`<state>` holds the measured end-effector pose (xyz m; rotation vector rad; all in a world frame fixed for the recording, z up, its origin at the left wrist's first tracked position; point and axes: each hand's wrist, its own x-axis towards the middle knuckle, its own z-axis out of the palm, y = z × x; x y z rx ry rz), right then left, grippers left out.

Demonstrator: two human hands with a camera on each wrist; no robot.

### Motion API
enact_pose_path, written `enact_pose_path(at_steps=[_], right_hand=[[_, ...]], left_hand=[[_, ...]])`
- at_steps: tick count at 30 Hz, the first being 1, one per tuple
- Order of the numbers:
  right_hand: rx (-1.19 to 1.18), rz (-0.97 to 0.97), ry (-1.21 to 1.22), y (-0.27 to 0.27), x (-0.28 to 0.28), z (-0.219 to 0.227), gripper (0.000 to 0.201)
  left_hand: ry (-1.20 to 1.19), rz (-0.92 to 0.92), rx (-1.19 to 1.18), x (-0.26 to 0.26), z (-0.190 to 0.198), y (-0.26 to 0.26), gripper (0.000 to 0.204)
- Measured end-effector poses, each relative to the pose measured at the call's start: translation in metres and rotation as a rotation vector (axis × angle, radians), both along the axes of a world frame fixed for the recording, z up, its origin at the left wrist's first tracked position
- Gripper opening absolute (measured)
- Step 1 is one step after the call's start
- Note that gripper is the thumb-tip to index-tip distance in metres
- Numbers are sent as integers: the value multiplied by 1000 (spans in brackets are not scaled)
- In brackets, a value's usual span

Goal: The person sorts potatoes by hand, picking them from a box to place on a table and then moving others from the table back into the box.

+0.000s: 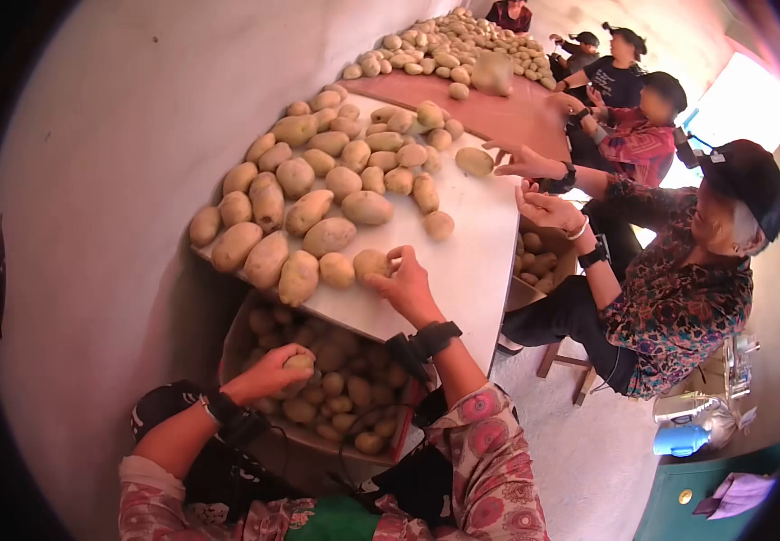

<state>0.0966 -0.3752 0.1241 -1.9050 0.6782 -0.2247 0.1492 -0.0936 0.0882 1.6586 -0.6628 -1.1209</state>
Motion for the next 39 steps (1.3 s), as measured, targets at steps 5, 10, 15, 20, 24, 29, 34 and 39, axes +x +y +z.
enact_pose_path(at_steps=[5, 10, 15, 20, 24, 29, 34, 39], right_hand=[[-68, -12, -21, -3, 13, -5, 50], [-85, -9, -86, 7, 17, -2, 49], [-133, -2, -140, 5, 18, -11, 50], [-329, -32, -207, 9, 12, 3, 41], [-468, 2, -296, 18, -6, 22, 26], [167, 243, -212, 15, -24, 23, 23], [155, 553, -168, 34, -48, 41, 45], [241, 439, -99, 23, -56, 15, 49]], left_hand=[[51, 42, -81, 3, 8, -3, 43], [39, 22, -124, 7, 13, -9, 53], [-352, 2, -157, -3, 40, -22, 58], [-915, 67, -310, 4, 34, -37, 61], [-1014, 171, -404, 9, 43, -53, 57], [-1025, 197, -419, 11, 39, -72, 55], [-815, 175, -360, -1, 36, -79, 52], [-50, 194, -329, -13, 35, -84, 38]])
